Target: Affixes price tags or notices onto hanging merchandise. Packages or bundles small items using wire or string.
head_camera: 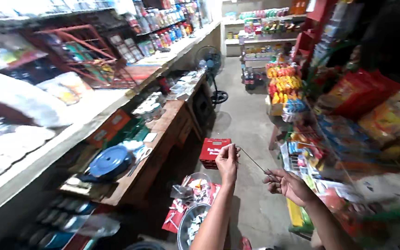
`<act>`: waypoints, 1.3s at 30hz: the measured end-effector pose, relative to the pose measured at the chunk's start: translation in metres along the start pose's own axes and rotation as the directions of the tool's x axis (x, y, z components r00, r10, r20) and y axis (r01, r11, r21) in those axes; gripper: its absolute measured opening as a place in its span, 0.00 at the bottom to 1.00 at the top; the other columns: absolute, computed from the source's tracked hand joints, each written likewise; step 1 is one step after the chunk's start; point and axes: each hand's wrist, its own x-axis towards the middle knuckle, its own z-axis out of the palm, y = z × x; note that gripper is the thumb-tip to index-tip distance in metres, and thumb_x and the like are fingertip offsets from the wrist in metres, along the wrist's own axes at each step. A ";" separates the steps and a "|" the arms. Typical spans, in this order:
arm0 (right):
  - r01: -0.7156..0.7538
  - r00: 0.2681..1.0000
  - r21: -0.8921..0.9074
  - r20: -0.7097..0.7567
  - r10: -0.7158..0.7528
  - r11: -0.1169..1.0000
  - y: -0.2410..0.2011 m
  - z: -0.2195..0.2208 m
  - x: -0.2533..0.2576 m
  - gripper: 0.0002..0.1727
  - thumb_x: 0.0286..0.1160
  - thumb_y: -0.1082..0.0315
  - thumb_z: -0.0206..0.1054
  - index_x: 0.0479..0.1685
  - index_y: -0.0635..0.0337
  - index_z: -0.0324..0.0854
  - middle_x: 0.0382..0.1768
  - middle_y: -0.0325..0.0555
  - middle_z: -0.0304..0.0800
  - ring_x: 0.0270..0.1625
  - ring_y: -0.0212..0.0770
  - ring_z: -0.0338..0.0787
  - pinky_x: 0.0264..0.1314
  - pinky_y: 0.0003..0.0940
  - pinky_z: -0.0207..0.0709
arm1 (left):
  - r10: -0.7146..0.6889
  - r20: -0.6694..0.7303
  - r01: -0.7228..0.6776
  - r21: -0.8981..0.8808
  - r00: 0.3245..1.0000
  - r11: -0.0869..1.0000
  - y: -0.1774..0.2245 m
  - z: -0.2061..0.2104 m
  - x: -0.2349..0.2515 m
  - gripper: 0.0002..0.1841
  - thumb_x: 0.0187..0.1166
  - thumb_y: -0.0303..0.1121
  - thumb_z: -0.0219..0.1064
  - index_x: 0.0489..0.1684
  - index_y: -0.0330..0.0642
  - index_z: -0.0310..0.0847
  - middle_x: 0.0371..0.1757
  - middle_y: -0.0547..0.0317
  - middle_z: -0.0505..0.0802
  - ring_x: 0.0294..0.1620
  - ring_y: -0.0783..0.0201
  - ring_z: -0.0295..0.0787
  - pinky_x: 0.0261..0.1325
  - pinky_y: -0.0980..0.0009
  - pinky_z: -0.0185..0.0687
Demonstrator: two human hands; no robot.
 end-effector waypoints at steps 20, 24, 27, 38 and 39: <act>0.188 0.818 -0.492 0.557 0.141 0.850 0.000 0.108 0.311 0.23 0.92 0.64 0.43 0.40 0.59 0.86 0.33 0.30 0.91 0.35 0.22 0.87 0.45 0.22 0.83 | 0.095 -0.339 0.095 0.504 0.936 0.858 0.030 -0.171 0.100 0.14 0.90 0.30 0.55 0.41 0.34 0.86 0.23 0.68 0.90 0.23 0.78 0.83 0.34 0.78 0.82; 0.260 0.685 -0.514 0.695 0.219 0.818 -0.007 0.132 0.356 0.10 0.80 0.67 0.61 0.35 0.56 0.86 0.25 0.26 0.85 0.28 0.20 0.82 0.36 0.20 0.78 | 0.133 -0.467 0.126 0.484 0.874 0.866 0.036 -0.172 0.119 0.13 0.90 0.31 0.56 0.42 0.33 0.87 0.24 0.66 0.91 0.23 0.77 0.84 0.35 0.78 0.83; 0.457 0.631 -0.475 0.769 0.103 0.752 0.005 0.155 0.380 0.05 0.71 0.66 0.71 0.33 0.57 0.88 0.24 0.26 0.86 0.27 0.16 0.81 0.35 0.17 0.76 | 0.002 -0.557 0.157 0.238 0.831 0.958 0.050 -0.173 0.118 0.25 0.97 0.36 0.40 0.50 0.29 0.84 0.31 0.59 0.94 0.29 0.73 0.90 0.38 0.76 0.86; 0.332 0.516 -0.414 0.832 0.205 0.848 0.027 0.223 0.372 0.11 0.82 0.72 0.61 0.38 0.64 0.89 0.23 0.32 0.89 0.23 0.22 0.84 0.30 0.18 0.81 | 0.030 -0.727 -0.148 -0.099 0.686 0.984 0.065 -0.189 0.061 0.24 0.97 0.37 0.34 0.59 0.36 0.80 0.51 0.55 0.96 0.53 0.63 0.94 0.59 0.66 0.88; 0.312 0.506 -0.417 0.833 0.222 0.854 0.029 0.227 0.366 0.12 0.83 0.72 0.60 0.38 0.64 0.89 0.23 0.33 0.89 0.23 0.23 0.85 0.30 0.19 0.82 | 0.067 -0.743 -0.162 -0.056 0.665 0.985 0.065 -0.187 0.059 0.19 0.95 0.32 0.40 0.59 0.35 0.79 0.51 0.55 0.96 0.52 0.64 0.94 0.59 0.66 0.88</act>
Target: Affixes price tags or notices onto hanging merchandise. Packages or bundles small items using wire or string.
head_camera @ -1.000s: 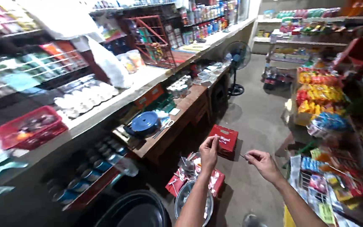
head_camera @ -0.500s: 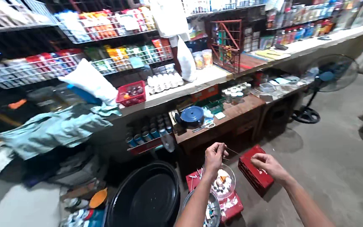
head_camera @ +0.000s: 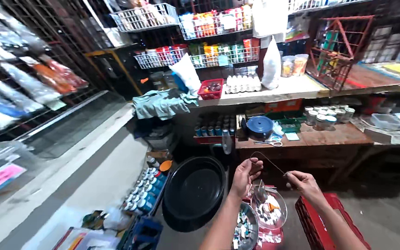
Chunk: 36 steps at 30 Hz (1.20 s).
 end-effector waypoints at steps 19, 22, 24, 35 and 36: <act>0.018 0.968 0.144 0.244 -0.053 0.989 0.023 0.062 -0.019 0.16 0.87 0.67 0.49 0.44 0.56 0.85 0.20 0.22 0.78 0.19 0.16 0.71 0.23 0.14 0.66 | 0.167 -0.113 -0.163 0.039 0.980 0.986 -0.009 -0.013 -0.023 0.15 0.92 0.26 0.46 0.39 0.38 0.81 0.29 0.64 0.92 0.32 0.72 0.91 0.45 0.75 0.90; 0.021 0.963 0.140 0.263 -0.057 0.990 0.022 0.061 -0.019 0.16 0.87 0.67 0.49 0.44 0.55 0.85 0.20 0.22 0.77 0.18 0.16 0.69 0.22 0.13 0.64 | 0.156 -0.126 -0.157 0.002 0.980 0.988 -0.010 -0.015 -0.026 0.16 0.93 0.27 0.46 0.40 0.37 0.81 0.29 0.63 0.93 0.33 0.71 0.92 0.46 0.74 0.90; 0.015 0.956 0.099 0.290 -0.043 0.995 0.019 0.057 -0.019 0.17 0.88 0.66 0.49 0.46 0.57 0.86 0.21 0.23 0.77 0.19 0.16 0.68 0.22 0.13 0.63 | 0.134 -0.122 -0.136 -0.011 0.983 0.991 -0.007 -0.017 -0.027 0.16 0.94 0.28 0.45 0.44 0.36 0.82 0.32 0.61 0.94 0.36 0.68 0.94 0.49 0.71 0.91; -0.061 0.940 0.045 0.339 0.042 0.997 -0.004 0.031 -0.012 0.12 0.73 0.74 0.68 0.54 0.64 0.86 0.39 0.37 0.95 0.38 0.29 0.93 0.48 0.26 0.88 | 0.260 -0.247 -0.213 0.203 0.933 0.956 -0.007 -0.047 -0.028 0.13 0.91 0.24 0.52 0.42 0.32 0.83 0.25 0.64 0.92 0.28 0.74 0.91 0.41 0.76 0.89; -0.055 0.948 0.025 0.317 0.044 0.998 -0.004 0.032 -0.011 0.10 0.74 0.75 0.68 0.52 0.64 0.87 0.37 0.37 0.95 0.36 0.28 0.93 0.46 0.26 0.88 | 0.255 -0.252 -0.210 0.192 0.934 0.959 -0.008 -0.047 -0.029 0.13 0.91 0.24 0.52 0.42 0.32 0.83 0.26 0.64 0.93 0.29 0.73 0.91 0.42 0.76 0.89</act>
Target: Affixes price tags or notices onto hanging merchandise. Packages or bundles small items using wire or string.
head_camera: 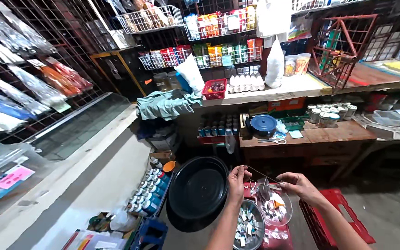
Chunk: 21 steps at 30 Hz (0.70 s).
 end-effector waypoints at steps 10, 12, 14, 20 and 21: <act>0.060 0.998 -0.586 0.019 -0.060 0.808 0.000 -0.002 0.010 0.13 0.86 0.66 0.63 0.52 0.65 0.90 0.39 0.50 0.95 0.41 0.39 0.94 0.55 0.38 0.85 | -0.128 0.435 -0.261 0.723 0.891 0.640 0.014 -0.020 0.004 0.18 0.90 0.41 0.56 0.45 0.38 0.90 0.35 0.57 0.91 0.37 0.66 0.86 0.50 0.62 0.81; 0.114 0.993 -0.644 0.058 -0.100 0.756 0.004 0.001 0.011 0.14 0.87 0.65 0.62 0.53 0.64 0.90 0.39 0.52 0.95 0.43 0.44 0.94 0.57 0.44 0.84 | -0.154 0.490 -0.353 0.781 0.858 0.516 0.013 -0.016 0.001 0.20 0.90 0.43 0.56 0.45 0.37 0.91 0.42 0.50 0.94 0.47 0.56 0.91 0.58 0.52 0.81; 0.164 0.984 -0.663 0.055 -0.170 0.731 0.009 0.002 0.012 0.13 0.85 0.67 0.62 0.51 0.64 0.90 0.39 0.53 0.95 0.44 0.47 0.95 0.57 0.47 0.84 | -0.128 0.505 -0.401 0.794 0.854 0.456 0.010 -0.013 -0.003 0.21 0.89 0.43 0.57 0.42 0.35 0.91 0.43 0.47 0.94 0.48 0.53 0.92 0.58 0.50 0.81; 0.206 0.904 -0.553 -0.208 -0.373 0.807 0.031 0.020 0.013 0.13 0.81 0.69 0.62 0.44 0.67 0.91 0.34 0.50 0.94 0.36 0.38 0.92 0.48 0.36 0.86 | -0.118 0.472 -0.381 0.815 0.874 0.436 0.007 -0.009 -0.006 0.22 0.89 0.43 0.57 0.37 0.34 0.90 0.38 0.46 0.93 0.44 0.51 0.91 0.53 0.49 0.80; 0.202 0.895 -0.510 -0.251 -0.370 0.836 0.033 0.023 0.014 0.13 0.81 0.69 0.62 0.43 0.67 0.90 0.32 0.47 0.93 0.34 0.33 0.91 0.45 0.31 0.85 | -0.109 0.469 -0.380 0.813 0.877 0.440 0.006 -0.008 -0.007 0.22 0.89 0.44 0.57 0.36 0.34 0.90 0.37 0.47 0.93 0.43 0.52 0.91 0.53 0.50 0.80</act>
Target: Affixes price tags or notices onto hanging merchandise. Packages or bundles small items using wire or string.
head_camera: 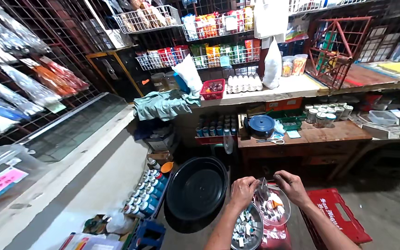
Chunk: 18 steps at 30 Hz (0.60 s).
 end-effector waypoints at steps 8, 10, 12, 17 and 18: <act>-0.224 0.965 0.378 -0.045 0.260 0.898 -0.012 0.005 0.001 0.10 0.82 0.74 0.60 0.40 0.67 0.87 0.30 0.36 0.91 0.28 0.22 0.87 0.37 0.19 0.84 | 0.028 -0.077 -0.029 -0.010 0.997 1.000 0.007 0.006 -0.006 0.21 0.87 0.42 0.59 0.33 0.34 0.91 0.33 0.47 0.93 0.39 0.52 0.92 0.48 0.50 0.82; -0.228 0.962 0.404 -0.046 0.269 0.886 -0.012 0.006 0.002 0.10 0.82 0.75 0.60 0.39 0.67 0.87 0.29 0.36 0.90 0.28 0.22 0.86 0.36 0.19 0.83 | 0.039 -0.095 -0.040 -0.005 0.995 0.999 0.009 0.008 -0.010 0.20 0.87 0.41 0.60 0.32 0.34 0.90 0.32 0.48 0.92 0.37 0.52 0.91 0.46 0.50 0.81; -0.234 0.964 0.392 -0.028 0.265 0.890 -0.013 0.006 0.006 0.10 0.82 0.75 0.60 0.39 0.66 0.87 0.29 0.36 0.89 0.27 0.22 0.85 0.36 0.18 0.82 | 0.042 -0.120 -0.043 -0.011 0.992 0.999 0.008 0.012 -0.011 0.20 0.87 0.40 0.60 0.32 0.33 0.90 0.31 0.48 0.92 0.36 0.52 0.91 0.45 0.50 0.82; -0.298 0.953 0.273 0.132 0.272 0.915 -0.016 -0.027 0.030 0.19 0.91 0.67 0.52 0.65 0.70 0.80 0.48 0.51 0.92 0.45 0.37 0.93 0.54 0.35 0.87 | -0.229 -0.056 0.182 -0.436 0.972 0.881 0.001 0.025 -0.009 0.18 0.92 0.36 0.53 0.38 0.36 0.86 0.31 0.59 0.85 0.34 0.68 0.80 0.46 0.65 0.76; -0.314 0.948 0.263 0.140 0.286 0.912 -0.016 -0.033 0.033 0.21 0.93 0.64 0.49 0.68 0.70 0.78 0.51 0.52 0.92 0.48 0.37 0.93 0.56 0.35 0.87 | -0.255 -0.067 0.177 -0.550 0.965 0.816 0.001 0.028 -0.008 0.18 0.92 0.34 0.51 0.37 0.35 0.84 0.30 0.62 0.82 0.31 0.72 0.77 0.42 0.71 0.75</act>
